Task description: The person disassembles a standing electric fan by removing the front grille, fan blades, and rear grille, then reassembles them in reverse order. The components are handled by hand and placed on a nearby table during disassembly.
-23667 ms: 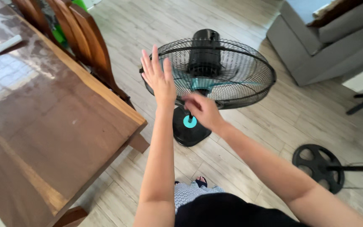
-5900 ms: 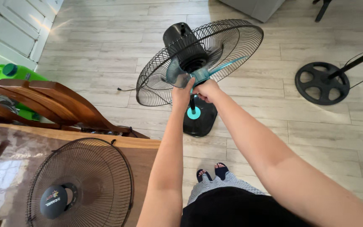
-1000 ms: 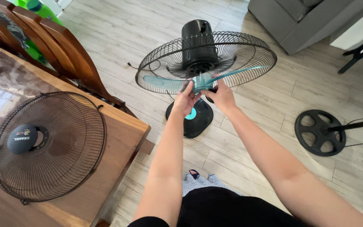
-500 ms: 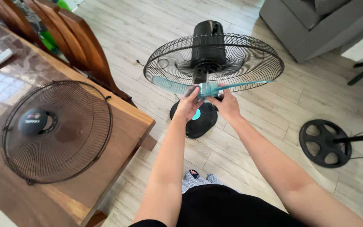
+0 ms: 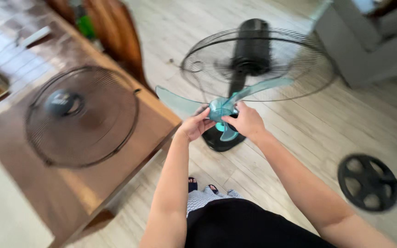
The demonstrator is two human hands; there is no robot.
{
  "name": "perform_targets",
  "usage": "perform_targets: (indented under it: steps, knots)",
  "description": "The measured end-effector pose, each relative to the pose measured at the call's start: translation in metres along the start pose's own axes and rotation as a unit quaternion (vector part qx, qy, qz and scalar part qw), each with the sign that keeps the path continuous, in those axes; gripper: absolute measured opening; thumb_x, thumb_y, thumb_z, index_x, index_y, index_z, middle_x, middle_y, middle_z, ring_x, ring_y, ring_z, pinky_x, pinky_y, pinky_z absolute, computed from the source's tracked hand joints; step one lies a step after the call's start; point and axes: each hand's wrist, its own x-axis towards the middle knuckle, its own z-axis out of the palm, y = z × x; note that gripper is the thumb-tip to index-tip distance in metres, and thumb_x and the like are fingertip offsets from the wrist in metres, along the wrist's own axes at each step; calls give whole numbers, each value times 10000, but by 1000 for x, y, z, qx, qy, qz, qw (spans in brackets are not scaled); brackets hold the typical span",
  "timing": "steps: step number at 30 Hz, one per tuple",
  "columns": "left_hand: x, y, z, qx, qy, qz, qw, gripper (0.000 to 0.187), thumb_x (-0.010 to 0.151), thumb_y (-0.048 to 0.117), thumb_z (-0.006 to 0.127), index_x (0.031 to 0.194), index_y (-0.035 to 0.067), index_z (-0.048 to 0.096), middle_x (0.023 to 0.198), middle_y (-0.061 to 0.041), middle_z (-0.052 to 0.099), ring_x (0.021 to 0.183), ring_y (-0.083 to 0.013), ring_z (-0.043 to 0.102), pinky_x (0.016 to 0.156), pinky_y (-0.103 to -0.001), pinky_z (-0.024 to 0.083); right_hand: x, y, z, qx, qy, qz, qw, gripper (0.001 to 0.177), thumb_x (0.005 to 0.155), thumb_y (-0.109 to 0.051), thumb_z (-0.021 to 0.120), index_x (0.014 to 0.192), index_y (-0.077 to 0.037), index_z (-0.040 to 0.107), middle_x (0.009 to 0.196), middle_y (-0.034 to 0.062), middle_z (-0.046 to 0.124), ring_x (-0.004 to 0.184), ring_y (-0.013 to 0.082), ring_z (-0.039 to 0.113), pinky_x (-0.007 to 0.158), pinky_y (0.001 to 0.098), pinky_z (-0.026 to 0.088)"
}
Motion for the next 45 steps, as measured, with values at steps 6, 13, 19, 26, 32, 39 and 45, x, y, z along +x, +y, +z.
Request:
perform_targets:
  steps: [6, 13, 19, 26, 32, 39, 45]
  knots:
    - [-87, 74, -13, 62, 69, 89, 992, 735, 870, 93, 755, 1492, 211, 381, 1234, -62, 657, 1073, -191, 693, 972, -391, 574, 49, -94, 12, 47, -164, -22, 985, 575, 751, -473, 835, 1071, -11, 713, 716, 161, 733, 634, 304, 736, 602, 408, 563]
    - [-198, 121, -22, 122, 287, 275, 909, 578, 861, 196, 813, 1375, 121, 560, 1128, -71, 748, 970, -216, 753, 826, -352, 621, 96, -221, 88, 99, -297, -147, 938, 493, 781, -419, 860, 986, 19, 766, 753, 106, 742, 593, 183, 709, 519, 350, 563]
    - [-305, 142, -80, 36, 410, 373, 832, 541, 831, 237, 833, 1313, 132, 611, 1092, -46, 744, 890, -211, 737, 734, -340, 616, 73, -325, 189, 150, -265, -311, 901, 583, 770, -456, 838, 1131, -26, 683, 1000, 148, 742, 911, 271, 720, 783, 415, 561]
    - [-441, 157, -180, -33, 542, 434, 719, 552, 807, 297, 847, 1276, 112, 621, 1131, -60, 720, 828, -271, 754, 661, -353, 566, 20, -437, 327, 202, -320, -315, 870, 479, 1097, -472, 383, 1075, -81, 658, 1011, 181, 721, 1029, 354, 696, 916, 438, 517]
    - [-509, 158, -259, -101, 598, 443, 660, 564, 821, 286, 846, 1298, 127, 591, 1175, -21, 666, 886, -201, 705, 703, -388, 611, -22, -499, 411, 210, -332, -341, 854, 398, 1034, -429, 502, 1112, -63, 637, 1093, 193, 696, 1059, 385, 652, 900, 454, 503]
    - [-530, 144, -332, -202, 632, 417, 621, 511, 831, 221, 825, 1234, 80, 546, 1124, -95, 673, 800, -299, 688, 625, -400, 612, -45, -528, 464, 164, -275, -449, 834, 237, 922, -272, 725, 1059, -83, 688, 1101, 145, 667, 1086, 360, 593, 941, 444, 486]
    - [-517, 146, -364, -230, 657, 395, 600, 451, 847, 192, 817, 1185, 40, 559, 1097, -119, 682, 804, -285, 693, 601, -384, 620, -43, -537, 501, 117, -241, -473, 839, 395, 759, -101, 833, 1112, -93, 659, 1156, 112, 637, 1132, 356, 556, 965, 448, 483]
